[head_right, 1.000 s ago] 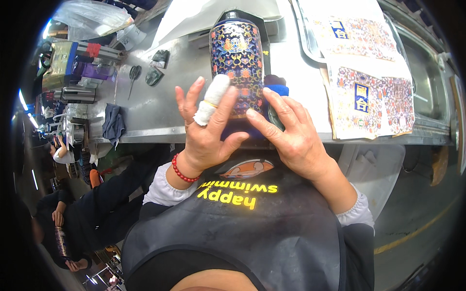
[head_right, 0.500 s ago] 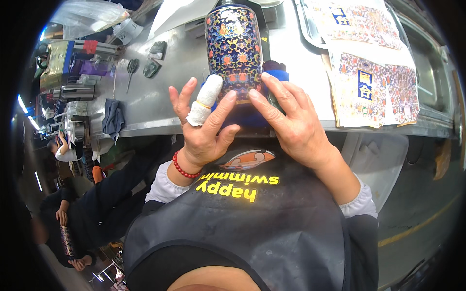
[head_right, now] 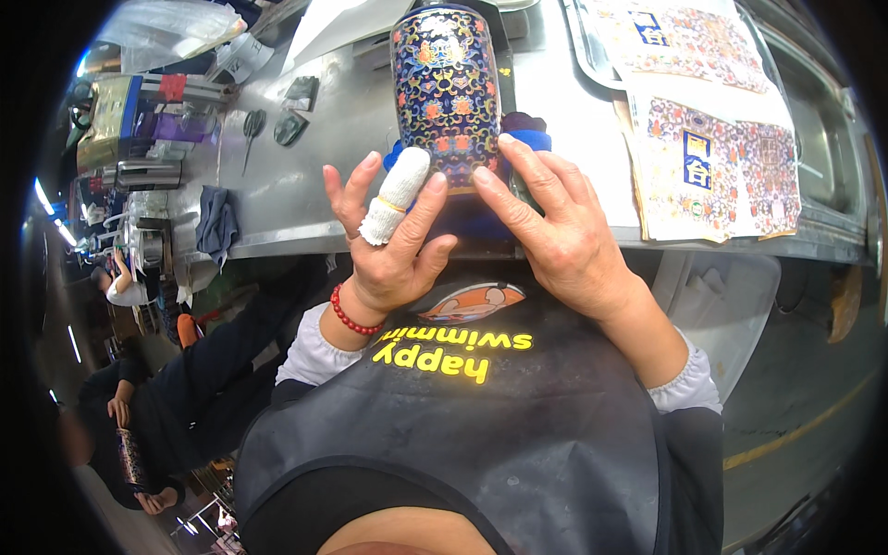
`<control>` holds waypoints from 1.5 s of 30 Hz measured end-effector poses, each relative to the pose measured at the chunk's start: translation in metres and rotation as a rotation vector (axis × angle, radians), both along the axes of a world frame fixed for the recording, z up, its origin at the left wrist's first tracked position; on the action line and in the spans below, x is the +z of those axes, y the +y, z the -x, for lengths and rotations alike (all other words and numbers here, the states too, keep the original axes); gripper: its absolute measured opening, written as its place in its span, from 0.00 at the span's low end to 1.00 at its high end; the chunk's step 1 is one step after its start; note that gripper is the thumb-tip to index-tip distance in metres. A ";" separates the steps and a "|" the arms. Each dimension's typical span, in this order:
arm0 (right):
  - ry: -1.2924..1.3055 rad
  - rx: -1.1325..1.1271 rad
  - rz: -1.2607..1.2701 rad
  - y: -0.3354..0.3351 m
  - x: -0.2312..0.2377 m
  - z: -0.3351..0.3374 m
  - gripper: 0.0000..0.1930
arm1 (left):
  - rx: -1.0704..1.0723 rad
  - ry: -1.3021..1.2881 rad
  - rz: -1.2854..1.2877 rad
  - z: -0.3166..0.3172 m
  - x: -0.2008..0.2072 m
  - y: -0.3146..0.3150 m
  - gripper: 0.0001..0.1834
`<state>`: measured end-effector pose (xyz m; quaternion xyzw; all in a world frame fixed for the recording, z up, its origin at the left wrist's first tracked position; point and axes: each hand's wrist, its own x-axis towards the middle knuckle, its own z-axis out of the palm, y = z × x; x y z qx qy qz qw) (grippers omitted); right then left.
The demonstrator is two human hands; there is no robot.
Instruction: The person applies decorative stickers to a blue bottle, using a green squeegee to smooth the surface and a blue cloth to wipe it. They rotate the bottle to cover different sides and continue smoothing the applied stickers.
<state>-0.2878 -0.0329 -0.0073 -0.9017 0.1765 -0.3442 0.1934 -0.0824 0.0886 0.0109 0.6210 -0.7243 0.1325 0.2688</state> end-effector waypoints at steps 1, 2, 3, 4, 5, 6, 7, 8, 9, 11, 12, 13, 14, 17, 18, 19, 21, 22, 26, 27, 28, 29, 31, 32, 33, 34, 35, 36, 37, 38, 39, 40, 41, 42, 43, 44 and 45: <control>-0.003 0.002 0.003 0.000 0.000 0.000 0.33 | -0.005 0.001 0.007 0.000 0.000 -0.001 0.23; -0.006 0.003 0.006 0.000 0.000 0.000 0.33 | -0.010 -0.003 0.009 0.000 0.000 -0.002 0.23; -0.010 -0.003 0.010 0.000 -0.001 0.000 0.33 | -0.014 -0.004 0.007 0.000 0.000 -0.003 0.23; -0.011 0.002 0.007 0.000 0.000 -0.001 0.33 | -0.028 -0.015 0.011 -0.001 0.001 -0.003 0.23; -0.013 0.001 0.004 0.000 0.000 0.000 0.33 | -0.040 -0.024 0.011 -0.002 0.002 -0.004 0.24; -0.015 0.001 0.001 0.000 0.000 -0.001 0.33 | -0.052 -0.032 0.011 -0.002 0.003 -0.004 0.24; -0.013 0.001 -0.001 0.000 0.000 0.000 0.33 | -0.065 -0.019 0.015 -0.003 0.003 -0.005 0.25; -0.012 0.001 -0.002 0.000 0.000 0.000 0.33 | -0.078 -0.006 0.020 -0.004 0.002 -0.005 0.25; -0.008 -0.002 0.002 0.000 0.001 0.000 0.32 | -0.083 0.009 0.008 -0.004 0.001 -0.006 0.25; -0.006 0.005 -0.001 0.000 0.001 0.000 0.32 | -0.071 0.041 0.043 -0.001 -0.002 -0.007 0.24; -0.002 -0.004 -0.001 0.000 0.001 0.000 0.32 | -0.062 0.058 0.051 0.001 -0.004 -0.008 0.24; -0.004 -0.001 -0.001 0.000 0.001 0.000 0.32 | -0.067 0.045 0.065 0.003 -0.006 -0.009 0.24; -0.003 -0.004 -0.001 0.000 0.001 0.000 0.32 | -0.070 0.033 0.079 0.005 -0.007 -0.011 0.24; -0.010 -0.006 0.001 0.000 0.001 -0.001 0.32 | -0.086 0.014 0.091 0.011 -0.009 -0.014 0.24; -0.014 -0.009 0.003 0.000 0.002 -0.001 0.32 | -0.122 0.039 0.086 0.010 -0.008 -0.014 0.25; -0.010 -0.002 0.007 0.000 0.001 -0.001 0.32 | -0.158 0.051 0.067 0.010 -0.007 -0.014 0.25; -0.007 0.000 0.010 -0.001 0.002 0.000 0.32 | -0.142 0.249 0.101 0.004 -0.004 -0.011 0.26; 0.000 0.003 0.016 0.000 0.002 0.000 0.32 | -0.073 0.287 0.147 0.002 -0.003 -0.009 0.28; -0.005 -0.006 0.010 0.000 0.002 0.000 0.32 | 0.032 0.156 0.023 0.001 -0.004 -0.006 0.27; -0.009 -0.007 0.010 0.001 0.001 0.000 0.32 | 0.024 0.117 0.030 0.003 -0.005 -0.006 0.27; -0.010 -0.004 0.011 0.001 0.001 0.000 0.32 | 0.032 0.089 0.031 0.003 -0.006 -0.006 0.27; -0.011 -0.002 0.012 0.001 0.000 0.000 0.32 | 0.028 0.074 0.036 0.004 -0.007 -0.007 0.26; -0.012 -0.004 0.012 0.000 -0.001 0.000 0.32 | 0.020 0.057 0.044 0.003 -0.007 -0.008 0.26; -0.013 -0.006 0.012 0.000 -0.001 0.000 0.32 | 0.010 0.035 0.045 0.002 -0.007 -0.008 0.25; -0.019 -0.006 0.019 0.000 -0.001 -0.001 0.32 | 0.006 0.025 0.048 0.001 -0.006 -0.009 0.25; -0.020 -0.005 0.017 0.000 -0.001 -0.001 0.32 | 0.003 0.015 0.050 0.000 -0.005 -0.009 0.25; -0.027 -0.004 0.021 0.000 0.000 -0.001 0.32 | -0.005 0.006 0.055 0.000 -0.005 -0.010 0.24; -0.028 -0.007 0.019 0.000 0.000 -0.001 0.32 | -0.012 -0.001 0.058 0.000 -0.004 -0.011 0.24; -0.026 -0.003 0.016 0.000 0.001 -0.002 0.32 | -0.019 -0.009 0.061 0.000 -0.004 -0.012 0.24; -0.020 -0.003 0.008 0.000 0.001 -0.002 0.32 | -0.023 -0.025 0.065 0.000 -0.004 -0.013 0.24; -0.022 -0.006 0.003 0.001 0.002 -0.001 0.32 | -0.028 -0.041 0.069 0.000 -0.004 -0.013 0.24; -0.010 -0.005 -0.005 0.001 0.003 -0.001 0.32 | -0.032 -0.057 0.073 0.001 -0.004 -0.014 0.23; -0.007 -0.006 -0.008 0.001 0.004 -0.001 0.32 | -0.040 -0.043 0.066 0.001 -0.005 -0.014 0.23; 0.002 -0.011 -0.010 0.001 0.004 -0.001 0.31 | -0.048 -0.030 0.059 0.001 -0.006 -0.013 0.23; -0.007 -0.005 -0.010 0.001 0.004 -0.001 0.31 | -0.046 -0.010 0.027 0.000 -0.007 -0.012 0.23; -0.010 -0.003 -0.009 0.001 0.004 -0.001 0.31 | -0.047 0.024 0.056 0.000 -0.008 -0.011 0.23; 0.002 -0.008 -0.010 0.001 0.004 -0.001 0.31 | -0.037 0.063 0.061 0.000 -0.009 -0.008 0.23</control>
